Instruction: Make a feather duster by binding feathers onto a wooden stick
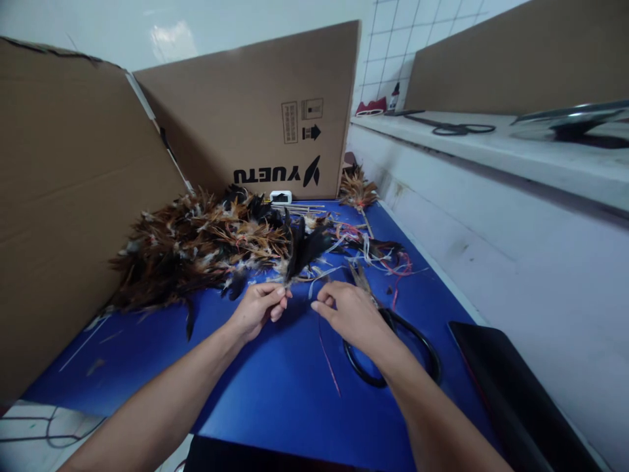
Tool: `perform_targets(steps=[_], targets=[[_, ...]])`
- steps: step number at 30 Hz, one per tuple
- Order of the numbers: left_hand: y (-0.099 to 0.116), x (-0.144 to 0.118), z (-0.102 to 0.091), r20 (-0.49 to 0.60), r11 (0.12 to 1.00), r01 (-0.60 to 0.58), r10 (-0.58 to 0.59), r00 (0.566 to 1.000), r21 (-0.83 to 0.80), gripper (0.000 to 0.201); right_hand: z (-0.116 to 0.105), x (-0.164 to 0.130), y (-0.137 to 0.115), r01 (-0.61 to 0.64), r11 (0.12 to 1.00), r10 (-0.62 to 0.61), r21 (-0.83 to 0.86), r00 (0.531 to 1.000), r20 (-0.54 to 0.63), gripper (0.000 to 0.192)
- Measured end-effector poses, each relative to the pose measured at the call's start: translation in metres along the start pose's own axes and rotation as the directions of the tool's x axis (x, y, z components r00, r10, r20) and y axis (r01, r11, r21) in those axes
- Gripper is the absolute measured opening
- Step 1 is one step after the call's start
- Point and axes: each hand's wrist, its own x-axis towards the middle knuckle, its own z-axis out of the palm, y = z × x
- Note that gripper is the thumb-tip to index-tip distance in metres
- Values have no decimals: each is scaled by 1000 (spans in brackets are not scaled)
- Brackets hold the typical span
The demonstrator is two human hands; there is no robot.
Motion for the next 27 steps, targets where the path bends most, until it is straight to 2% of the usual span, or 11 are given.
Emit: perform_targets(steps=[2,3,6,9,13,17,20,27], targets=[[-1,1,-1,-35,1000,-30,30,999,0,30,2,-2,0,61,973,-47,-224,997,66,15],[-1,2,-2,-44,999,-39,39,998,2,30,3,-4,-1,80,956,-51,-281,993,110,14],[-3,3,-2,-51,999,-45,45,998,8,29,5,-7,-6,113,949,-41,-296,970,239,13],[-4,3,-2,-47,999,-33,34,998,8,29,7,-9,-9,156,956,-79,-249,952,295,16],[-3,3,0,-51,1000,-30,30,998,2,30,6,-7,-9,166,965,-117,-201,965,235,15],[-1,1,2,-52,1000,-16,16,999,0,31,3,-4,-8,50,999,-51,9,986,160,13],[-1,0,4,-43,1000,-20,21,999,23,31,2,-3,-6,-29,988,9,149,991,137,12],[-2,-4,6,-7,994,-46,47,999,101,34,7,-2,-6,-44,952,23,302,997,73,8]])
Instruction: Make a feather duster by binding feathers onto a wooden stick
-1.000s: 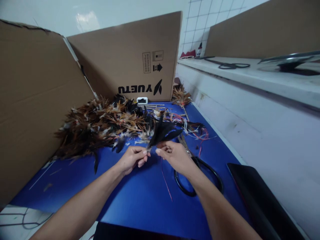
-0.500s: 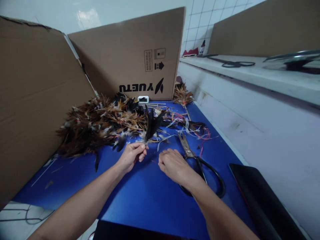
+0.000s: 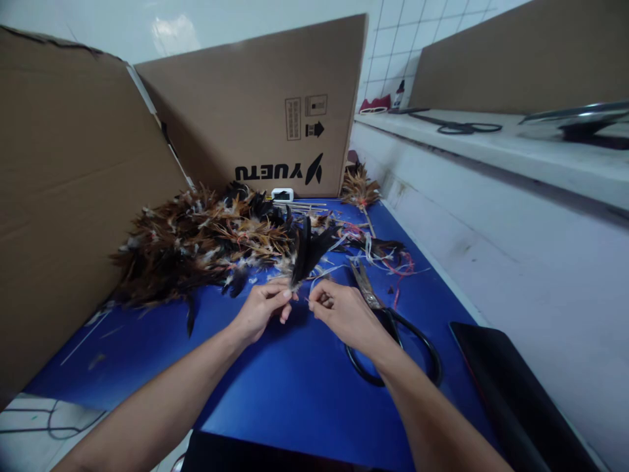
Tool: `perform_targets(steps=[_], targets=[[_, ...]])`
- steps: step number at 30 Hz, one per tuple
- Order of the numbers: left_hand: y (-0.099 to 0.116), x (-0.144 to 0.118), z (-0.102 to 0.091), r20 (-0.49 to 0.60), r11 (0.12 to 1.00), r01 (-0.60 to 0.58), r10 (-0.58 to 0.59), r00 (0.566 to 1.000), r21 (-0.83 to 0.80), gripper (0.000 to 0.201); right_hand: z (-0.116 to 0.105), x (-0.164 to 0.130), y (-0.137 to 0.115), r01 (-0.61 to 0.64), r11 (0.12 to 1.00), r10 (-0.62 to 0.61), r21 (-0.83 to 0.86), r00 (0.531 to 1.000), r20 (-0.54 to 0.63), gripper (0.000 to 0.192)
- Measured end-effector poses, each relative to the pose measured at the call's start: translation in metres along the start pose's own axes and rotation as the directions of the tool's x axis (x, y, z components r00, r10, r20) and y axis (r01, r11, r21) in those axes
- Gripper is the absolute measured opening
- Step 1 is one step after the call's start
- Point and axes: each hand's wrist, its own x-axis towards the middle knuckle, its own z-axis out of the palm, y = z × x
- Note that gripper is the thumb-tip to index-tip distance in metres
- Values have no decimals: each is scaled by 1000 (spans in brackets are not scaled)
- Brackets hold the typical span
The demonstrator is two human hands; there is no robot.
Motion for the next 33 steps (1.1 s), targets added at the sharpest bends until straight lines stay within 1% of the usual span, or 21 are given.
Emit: perform_targets(steps=[8,15,22,27,29,30,33], targets=[[-3,-2,3,32,991,-39,35,999,130,37,2,0,5,-2,1000,2,-19,1000,-7,11],[-7,-1,4,39,987,-15,9,999,158,42,5,0,5,-21,1000,22,12,1000,-23,11],[-7,-1,4,37,984,24,-31,999,179,40,6,1,4,-18,1000,17,-10,1000,-26,10],[-6,-1,4,8,979,11,-13,1000,206,40,6,1,5,-11,1000,12,13,999,-30,12],[-7,0,3,-8,976,3,-2,1000,216,39,5,1,4,8,1000,-8,-16,1000,-19,14],[-8,1,2,-20,975,0,5,1000,223,38,3,1,3,29,998,-30,-56,999,-13,15],[-10,2,0,-44,957,-30,45,998,290,32,-1,0,0,137,962,-141,-235,990,-1,17]])
